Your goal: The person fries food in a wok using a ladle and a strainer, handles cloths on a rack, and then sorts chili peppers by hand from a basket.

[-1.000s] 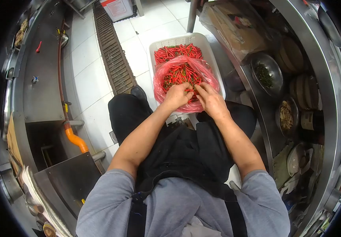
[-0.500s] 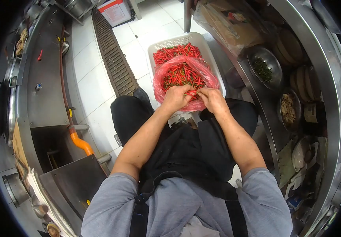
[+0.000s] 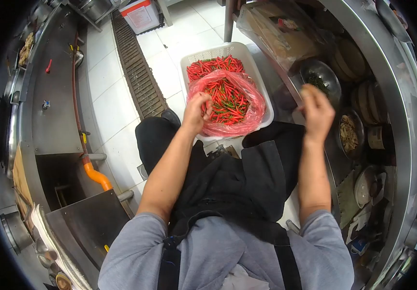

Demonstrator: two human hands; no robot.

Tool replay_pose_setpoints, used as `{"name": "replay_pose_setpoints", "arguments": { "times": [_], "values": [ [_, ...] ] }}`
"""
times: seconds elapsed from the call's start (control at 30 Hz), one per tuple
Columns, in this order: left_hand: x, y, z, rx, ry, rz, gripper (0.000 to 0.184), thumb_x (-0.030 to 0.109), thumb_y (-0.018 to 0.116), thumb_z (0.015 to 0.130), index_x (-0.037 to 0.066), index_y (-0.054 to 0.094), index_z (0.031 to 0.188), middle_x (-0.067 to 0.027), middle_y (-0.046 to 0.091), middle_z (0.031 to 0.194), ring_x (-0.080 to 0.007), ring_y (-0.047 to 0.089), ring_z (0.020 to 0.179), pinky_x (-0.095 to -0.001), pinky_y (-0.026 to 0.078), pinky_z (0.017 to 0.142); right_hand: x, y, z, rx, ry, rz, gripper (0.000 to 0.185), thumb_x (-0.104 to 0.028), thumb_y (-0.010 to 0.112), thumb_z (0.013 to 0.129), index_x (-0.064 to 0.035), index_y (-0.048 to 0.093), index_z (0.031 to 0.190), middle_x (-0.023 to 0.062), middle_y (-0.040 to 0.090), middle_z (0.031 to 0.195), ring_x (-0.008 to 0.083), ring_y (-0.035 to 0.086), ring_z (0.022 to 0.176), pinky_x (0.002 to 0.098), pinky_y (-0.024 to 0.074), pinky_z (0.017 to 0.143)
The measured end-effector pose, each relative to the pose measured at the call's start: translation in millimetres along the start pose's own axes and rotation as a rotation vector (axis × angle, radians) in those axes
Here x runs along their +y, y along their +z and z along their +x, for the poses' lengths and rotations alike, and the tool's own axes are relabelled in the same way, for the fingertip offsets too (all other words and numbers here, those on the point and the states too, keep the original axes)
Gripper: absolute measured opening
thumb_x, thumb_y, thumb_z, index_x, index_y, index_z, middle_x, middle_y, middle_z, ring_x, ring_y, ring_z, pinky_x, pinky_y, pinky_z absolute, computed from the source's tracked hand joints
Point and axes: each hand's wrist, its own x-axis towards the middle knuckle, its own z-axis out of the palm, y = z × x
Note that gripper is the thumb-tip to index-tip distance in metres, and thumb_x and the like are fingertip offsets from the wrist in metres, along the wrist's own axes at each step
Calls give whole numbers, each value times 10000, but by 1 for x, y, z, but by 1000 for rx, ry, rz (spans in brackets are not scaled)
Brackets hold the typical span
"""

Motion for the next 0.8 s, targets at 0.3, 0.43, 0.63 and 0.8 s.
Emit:
{"name": "replay_pose_setpoints", "arguments": {
  "times": [0.3, 0.43, 0.63, 0.8],
  "values": [
    [7, 0, -4, 101, 153, -204, 65, 125, 556, 872, 89, 504, 859, -24, 539, 722, -117, 517, 580, -237, 349, 454, 18, -49, 61, 174, -472, -653, 198, -114, 626, 842, -35, 675, 1017, 132, 674, 963, 265, 632, 931, 339, 487, 786],
    [3, -3, 3, 231, 120, -140, 64, 116, 576, 862, 97, 517, 853, 1, 526, 674, -87, 493, 526, -219, 327, 421, 1, 35, 1, -320, -438, -375, 191, -106, 649, 824, -45, 683, 1002, 120, 667, 944, 217, 648, 855, 318, 488, 767],
    [4, -9, 0, 286, 97, -67, 65, 109, 590, 857, 89, 530, 845, 11, 520, 641, -74, 465, 475, -207, 317, 400, 77, 147, -45, -734, -401, -457, 190, -137, 651, 800, -48, 678, 965, 169, 653, 911, 347, 627, 866, 428, 495, 765],
    [5, -16, -1, 316, 108, -35, 48, 105, 592, 856, 78, 553, 858, 11, 519, 625, -68, 464, 478, -204, 319, 395, 83, 188, -58, -849, -353, -721, 233, -295, 620, 832, -85, 676, 916, 180, 658, 822, 355, 637, 808, 462, 502, 747]
  ]
}}
